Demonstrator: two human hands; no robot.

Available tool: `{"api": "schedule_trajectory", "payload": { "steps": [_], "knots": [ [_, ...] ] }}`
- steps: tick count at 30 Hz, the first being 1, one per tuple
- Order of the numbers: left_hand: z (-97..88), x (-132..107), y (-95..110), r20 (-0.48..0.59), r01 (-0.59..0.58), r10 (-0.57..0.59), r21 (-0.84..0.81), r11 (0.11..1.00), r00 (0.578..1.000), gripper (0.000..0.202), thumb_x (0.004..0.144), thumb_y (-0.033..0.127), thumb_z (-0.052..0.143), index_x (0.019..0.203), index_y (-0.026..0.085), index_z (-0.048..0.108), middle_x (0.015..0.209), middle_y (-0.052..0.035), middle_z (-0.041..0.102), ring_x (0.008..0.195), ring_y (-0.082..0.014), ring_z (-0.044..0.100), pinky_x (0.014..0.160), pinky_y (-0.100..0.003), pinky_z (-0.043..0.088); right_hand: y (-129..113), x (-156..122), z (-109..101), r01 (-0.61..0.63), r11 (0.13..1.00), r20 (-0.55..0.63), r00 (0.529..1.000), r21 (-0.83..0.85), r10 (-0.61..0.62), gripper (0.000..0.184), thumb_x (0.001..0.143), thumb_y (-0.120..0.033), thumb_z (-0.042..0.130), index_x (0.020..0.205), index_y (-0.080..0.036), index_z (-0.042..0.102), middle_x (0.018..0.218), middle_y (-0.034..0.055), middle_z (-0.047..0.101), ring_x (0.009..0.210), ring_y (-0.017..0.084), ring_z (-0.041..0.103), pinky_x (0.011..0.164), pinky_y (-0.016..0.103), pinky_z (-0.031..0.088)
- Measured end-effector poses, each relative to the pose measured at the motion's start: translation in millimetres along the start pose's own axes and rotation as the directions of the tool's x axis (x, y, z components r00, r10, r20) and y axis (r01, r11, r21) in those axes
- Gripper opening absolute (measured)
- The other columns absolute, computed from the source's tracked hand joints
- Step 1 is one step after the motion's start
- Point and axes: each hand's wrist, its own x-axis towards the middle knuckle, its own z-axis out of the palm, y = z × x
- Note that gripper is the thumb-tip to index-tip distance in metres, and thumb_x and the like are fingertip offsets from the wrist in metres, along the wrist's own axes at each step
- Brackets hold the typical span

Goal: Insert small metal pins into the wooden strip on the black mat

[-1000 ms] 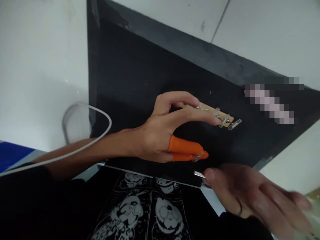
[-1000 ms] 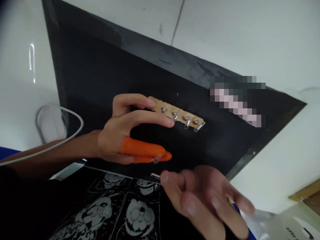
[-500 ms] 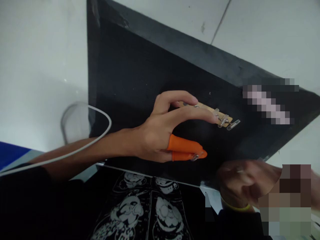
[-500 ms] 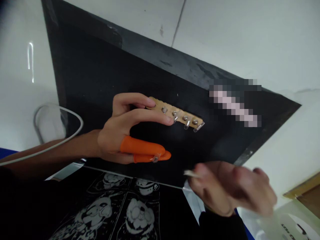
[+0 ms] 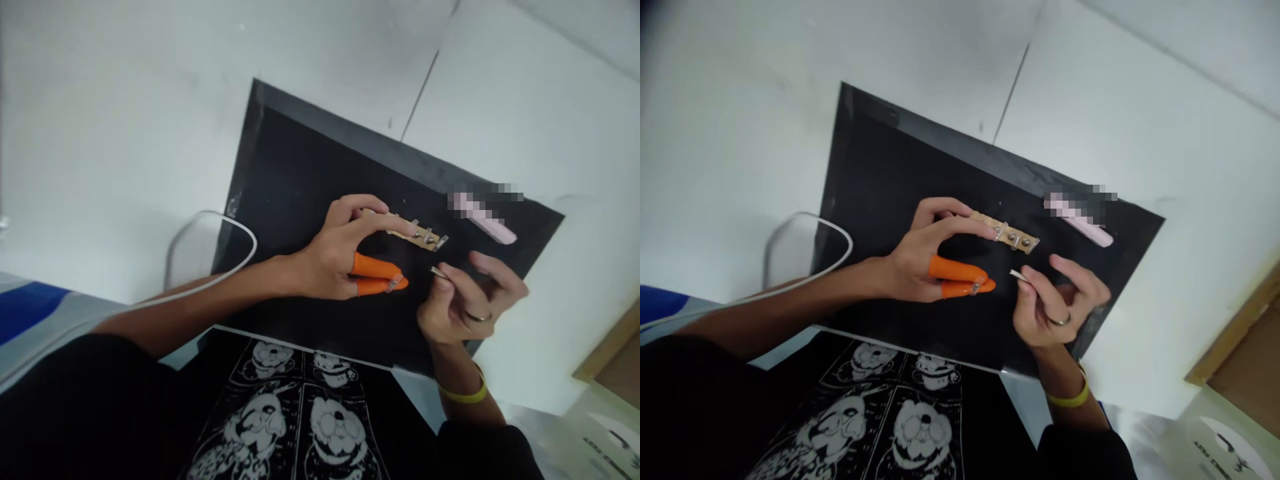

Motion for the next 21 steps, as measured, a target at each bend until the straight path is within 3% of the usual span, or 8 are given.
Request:
{"api": "schedule_trajectory", "payload": {
  "steps": [4,8,10,13,15,18,21],
  "knots": [
    [6.9,-2,-2,-0.124,-0.072,0.08,0.07,0.995,0.989,0.031,0.087,0.03,0.077,0.116,0.022,0.068,0.118,-0.0056,0.072,0.121,-0.0253,0.053,0.104,-0.04,0.05,-3,9,18,0.078,0.997,-0.106,0.991,-0.014,-0.079,0.015,0.089,-0.019,0.071,0.102,-0.025,0.073,0.119,0.0068,0.064,0.106,0.024,0.059,0.086,0.04,0.049],
    [10.7,-2,-4,-0.221,-0.109,0.135,0.124,0.986,0.966,0.032,0.086,0.028,0.079,0.114,0.022,0.066,0.111,-0.0078,0.073,0.116,-0.0256,0.056,0.101,-0.045,0.052,0,14,26,-0.017,0.995,-0.173,0.984,0.093,0.033,0.01,0.092,-0.021,0.068,0.101,-0.024,0.072,0.115,0.0066,0.066,0.105,0.023,0.061,0.09,0.042,0.051],
    [12.3,-3,-5,-0.273,-0.116,0.153,0.147,0.982,0.95,0.031,0.086,0.027,0.079,0.114,0.022,0.065,0.108,-0.0079,0.072,0.113,-0.0249,0.058,0.099,-0.045,0.053,1,16,25,-0.049,0.984,-0.151,0.986,0.172,0.076,0.01,0.094,-0.021,0.066,0.101,-0.024,0.072,0.108,0.0061,0.067,0.103,0.022,0.063,0.09,0.042,0.053],
    [15.6,-4,-7,-0.344,-0.157,0.222,0.206,0.966,0.912,0.027,0.087,0.023,0.078,0.111,0.024,0.065,0.105,-0.0061,0.072,0.108,-0.0233,0.061,0.094,-0.043,0.055,2,22,16,0.037,0.963,0.008,0.999,0.269,-0.04,0.012,0.094,-0.017,0.065,0.103,-0.024,0.071,0.099,0.0041,0.069,0.092,0.019,0.066,0.084,0.036,0.054],
    [17.9,-5,-9,-0.384,-0.169,0.253,0.238,0.956,0.888,0.026,0.087,0.02,0.078,0.109,0.025,0.065,0.104,-0.0053,0.073,0.107,-0.023,0.061,0.093,-0.043,0.056,0,24,5,0.098,0.961,0.141,0.98,0.259,-0.138,0.012,0.095,-0.017,0.064,0.104,-0.023,0.071,0.098,0.0042,0.07,0.09,0.018,0.067,0.084,0.034,0.054],
    [19.5,-6,-13,-0.446,-0.165,0.259,0.238,0.957,0.857,0.027,0.086,0.017,0.078,0.108,0.022,0.064,0.102,-0.0054,0.073,0.104,-0.0217,0.061,0.09,-0.04,0.056,-11,25,-11,0.169,0.984,0.368,0.913,0.056,-0.178,0.014,0.1,-0.023,0.058,0.104,-0.019,0.071,0.1,0.0061,0.071,0.091,0.02,0.067,0.084,0.034,0.052],
    [18.9,-6,-17,-0.483,-0.171,0.26,0.221,0.96,0.836,0.028,0.085,0.015,0.078,0.108,0.021,0.064,0.104,-0.0058,0.072,0.1,-0.0197,0.062,0.08,-0.034,0.056,-37,25,-21,0.242,0.948,0.558,0.825,-0.206,-0.09,0.019,0.101,-0.025,0.055,0.096,-0.016,0.071,0.091,0.0056,0.07,0.082,0.021,0.066,0.078,0.034,0.049]
  ]
}}
